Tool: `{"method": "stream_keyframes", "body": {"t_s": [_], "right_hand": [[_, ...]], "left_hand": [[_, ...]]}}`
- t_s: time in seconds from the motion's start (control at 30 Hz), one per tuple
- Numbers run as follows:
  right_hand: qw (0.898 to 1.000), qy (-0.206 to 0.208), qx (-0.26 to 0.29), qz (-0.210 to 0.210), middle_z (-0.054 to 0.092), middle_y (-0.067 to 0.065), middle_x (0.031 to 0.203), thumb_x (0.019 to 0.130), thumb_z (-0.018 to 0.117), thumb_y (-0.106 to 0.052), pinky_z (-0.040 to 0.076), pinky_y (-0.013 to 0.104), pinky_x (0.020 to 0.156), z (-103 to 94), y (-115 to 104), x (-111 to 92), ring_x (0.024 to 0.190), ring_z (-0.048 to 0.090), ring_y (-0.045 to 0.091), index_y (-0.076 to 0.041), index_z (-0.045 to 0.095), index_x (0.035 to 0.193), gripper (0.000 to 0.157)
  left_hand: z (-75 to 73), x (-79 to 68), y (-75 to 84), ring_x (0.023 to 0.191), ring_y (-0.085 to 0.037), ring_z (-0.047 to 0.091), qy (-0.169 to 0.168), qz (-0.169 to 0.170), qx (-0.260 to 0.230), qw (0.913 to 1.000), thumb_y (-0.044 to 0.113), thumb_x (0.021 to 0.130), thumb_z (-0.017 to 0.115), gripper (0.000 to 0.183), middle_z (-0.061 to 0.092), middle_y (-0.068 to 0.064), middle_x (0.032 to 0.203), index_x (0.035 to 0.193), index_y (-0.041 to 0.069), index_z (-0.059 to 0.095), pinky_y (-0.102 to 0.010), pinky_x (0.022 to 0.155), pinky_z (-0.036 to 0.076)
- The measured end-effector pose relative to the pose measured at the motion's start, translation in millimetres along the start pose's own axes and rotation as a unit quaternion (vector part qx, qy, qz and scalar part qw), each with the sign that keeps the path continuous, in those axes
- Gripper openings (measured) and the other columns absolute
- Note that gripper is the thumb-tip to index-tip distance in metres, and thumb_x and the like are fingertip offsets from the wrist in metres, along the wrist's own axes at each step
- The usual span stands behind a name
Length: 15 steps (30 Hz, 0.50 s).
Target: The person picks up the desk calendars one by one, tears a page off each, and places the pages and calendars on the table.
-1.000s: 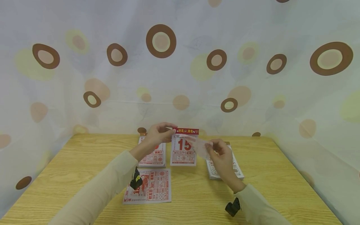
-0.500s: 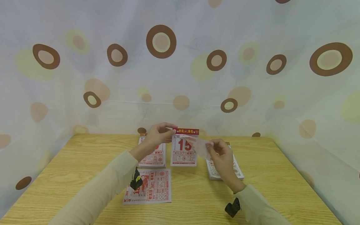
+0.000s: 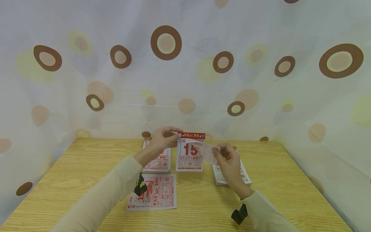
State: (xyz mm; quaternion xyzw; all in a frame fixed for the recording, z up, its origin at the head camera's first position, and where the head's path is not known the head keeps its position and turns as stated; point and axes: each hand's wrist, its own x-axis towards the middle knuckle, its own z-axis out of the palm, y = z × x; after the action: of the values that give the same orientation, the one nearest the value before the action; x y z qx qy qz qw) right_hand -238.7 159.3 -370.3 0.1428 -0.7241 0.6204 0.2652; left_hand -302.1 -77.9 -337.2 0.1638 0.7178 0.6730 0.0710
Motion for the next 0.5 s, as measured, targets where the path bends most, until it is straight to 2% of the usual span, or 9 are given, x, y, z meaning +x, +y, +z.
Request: {"method": "stream_keyframes", "body": {"t_s": [0.13, 0.3, 0.5], "right_hand": [[1.0, 0.001, 0.025, 0.007, 0.059, -0.003, 0.079, 0.087, 0.059, -0.002, 0.048, 0.019, 0.046, -5.0, 12, 1, 0.064, 0.055, 0.006, 0.006, 0.057, 0.089, 0.008], [0.998, 0.005, 0.065, 0.004, 0.061, -0.001, 0.083, 0.087, 0.058, -0.002, 0.051, 0.016, 0.053, -10.7, 15, 4, 0.068, 0.058, 0.006, 0.01, 0.053, 0.09, 0.013], [0.998, 0.018, 0.065, 0.008, 0.061, -0.003, 0.081, 0.086, 0.059, 0.0, 0.049, 0.015, 0.056, -10.9, 16, 5, 0.067, 0.056, 0.005, 0.011, 0.053, 0.088, 0.013]], "left_hand": [[-2.1, 0.9, -1.0, 0.089, -0.016, 0.063, 0.007, -0.001, 0.003, 1.0, 0.017, 0.089, 0.059, 0.029, 0.063, -0.013, 0.109, 0.116, 0.007, 0.059, -0.04, 0.088, 0.051], [-6.1, 0.3, -2.1, 0.09, -0.015, 0.063, 0.014, -0.004, 0.012, 0.9998, 0.018, 0.089, 0.059, 0.029, 0.062, -0.014, 0.111, 0.116, 0.007, 0.059, -0.04, 0.088, 0.052], [-5.6, -0.9, -0.6, 0.09, -0.015, 0.063, 0.011, -0.005, 0.007, 0.9999, 0.017, 0.089, 0.059, 0.028, 0.062, -0.012, 0.108, 0.116, 0.008, 0.059, -0.039, 0.087, 0.052]]}}
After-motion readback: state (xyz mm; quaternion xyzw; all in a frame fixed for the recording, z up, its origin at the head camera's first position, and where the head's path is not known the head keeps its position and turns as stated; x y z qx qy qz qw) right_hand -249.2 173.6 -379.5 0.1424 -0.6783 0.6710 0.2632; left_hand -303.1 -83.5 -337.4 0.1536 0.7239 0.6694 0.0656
